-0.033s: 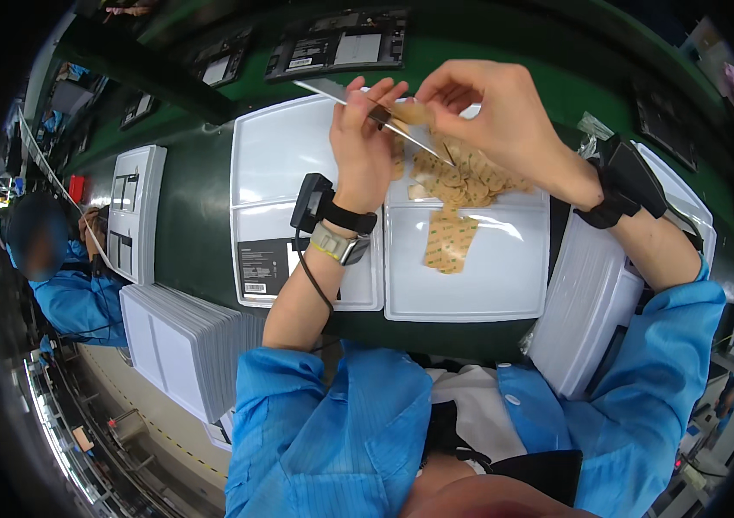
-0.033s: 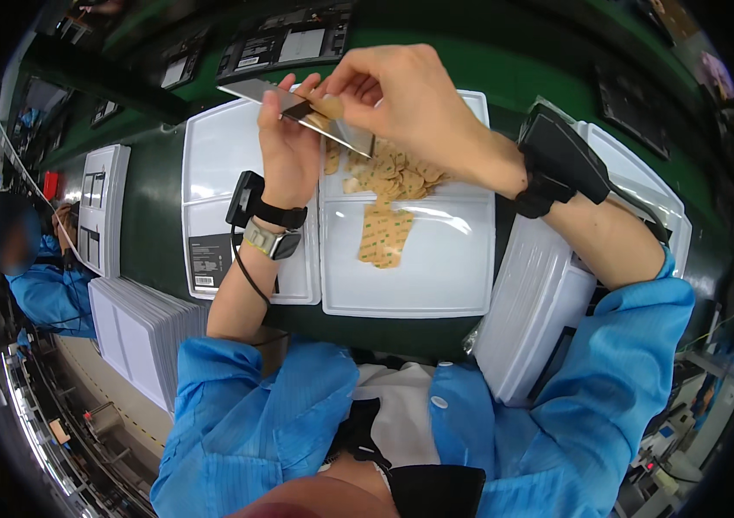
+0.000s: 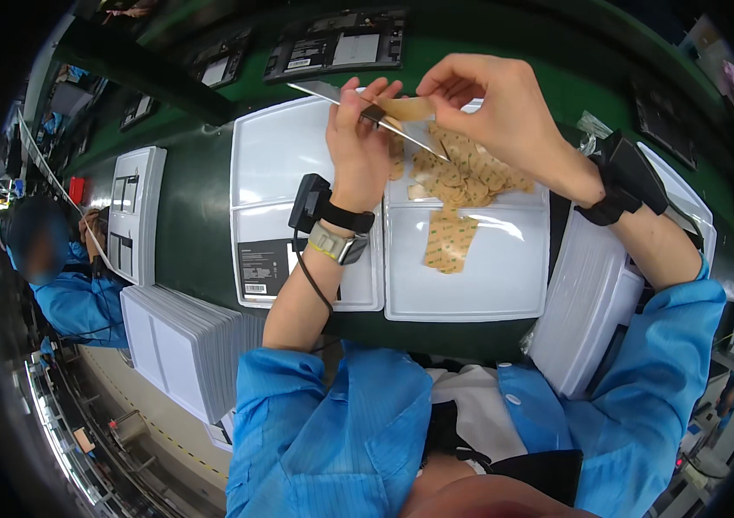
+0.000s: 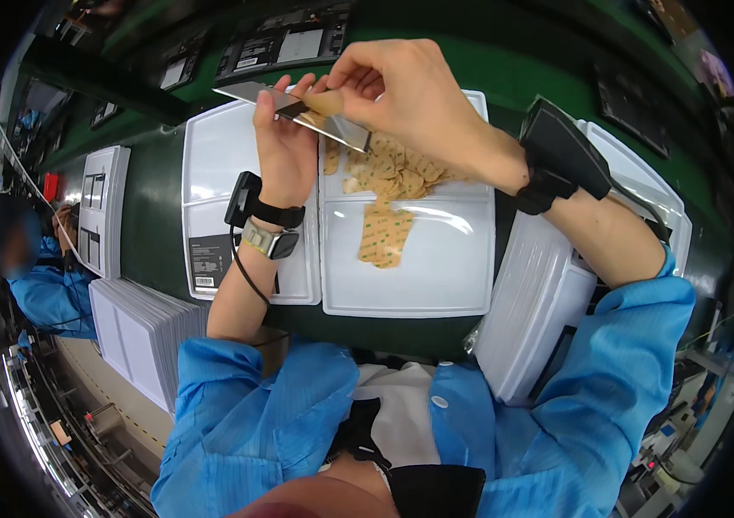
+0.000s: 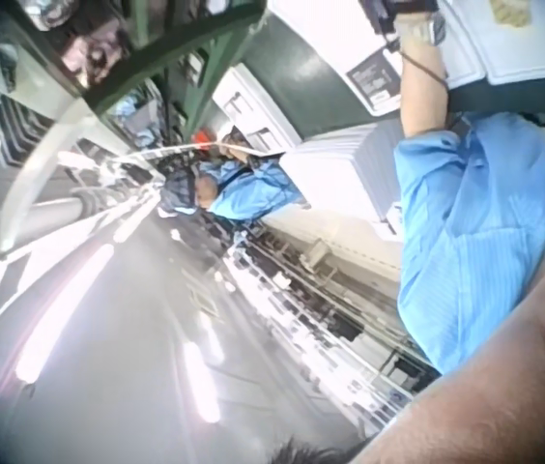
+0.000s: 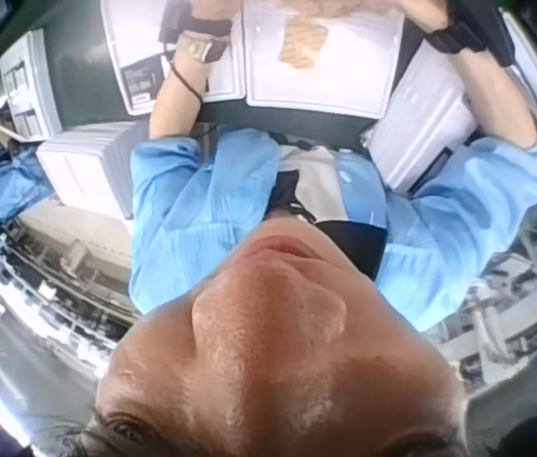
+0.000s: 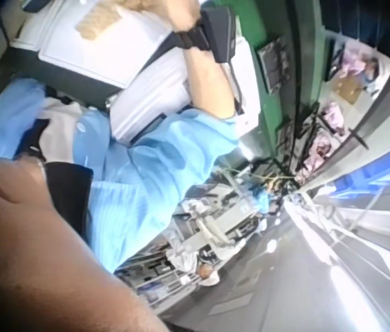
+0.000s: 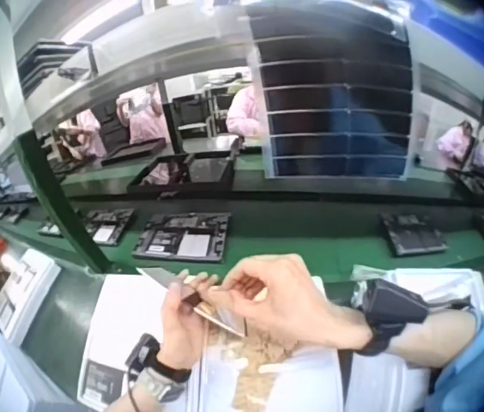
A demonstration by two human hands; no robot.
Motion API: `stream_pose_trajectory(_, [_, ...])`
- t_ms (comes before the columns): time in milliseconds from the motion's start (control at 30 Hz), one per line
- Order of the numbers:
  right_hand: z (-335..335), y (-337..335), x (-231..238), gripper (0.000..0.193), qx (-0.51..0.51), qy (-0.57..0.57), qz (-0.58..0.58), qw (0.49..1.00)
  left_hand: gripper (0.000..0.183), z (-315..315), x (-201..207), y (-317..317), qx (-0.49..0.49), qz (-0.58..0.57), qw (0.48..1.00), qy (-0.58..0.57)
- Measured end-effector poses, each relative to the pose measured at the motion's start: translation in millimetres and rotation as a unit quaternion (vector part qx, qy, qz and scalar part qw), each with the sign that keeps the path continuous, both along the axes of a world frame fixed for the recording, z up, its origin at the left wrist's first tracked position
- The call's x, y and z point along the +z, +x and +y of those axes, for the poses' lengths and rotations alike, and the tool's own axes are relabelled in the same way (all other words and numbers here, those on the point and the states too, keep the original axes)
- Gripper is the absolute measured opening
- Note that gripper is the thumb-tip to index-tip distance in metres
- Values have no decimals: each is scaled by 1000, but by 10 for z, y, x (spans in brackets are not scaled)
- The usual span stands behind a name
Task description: Applying adhesive strips to battery components and scanning them on a production line.
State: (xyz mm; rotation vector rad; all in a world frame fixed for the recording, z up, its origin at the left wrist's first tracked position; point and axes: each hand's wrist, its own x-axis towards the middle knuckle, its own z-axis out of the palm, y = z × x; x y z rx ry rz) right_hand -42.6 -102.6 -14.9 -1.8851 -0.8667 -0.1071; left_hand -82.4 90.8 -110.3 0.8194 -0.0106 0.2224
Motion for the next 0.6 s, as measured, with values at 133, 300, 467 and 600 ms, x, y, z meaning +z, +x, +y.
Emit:
stream_pose_trajectory(133, [88,-106,-63,16,38,38,29,998,54,-21,-14,38,30,-9,999,23])
stream_pose_trajectory(300, [76,-74,-116,15,68,31,37,997,56,-121,66,-22,38,-25,992,115])
stream_pose_trajectory(467, [-33,210,-44,14,-49,26,-60,997,70,-55,101,-28,12,-16,998,53])
stream_pose_trajectory(600, [18,-99,-4,14,70,-22,-12,997,71,23,70,21,44,-25,997,64])
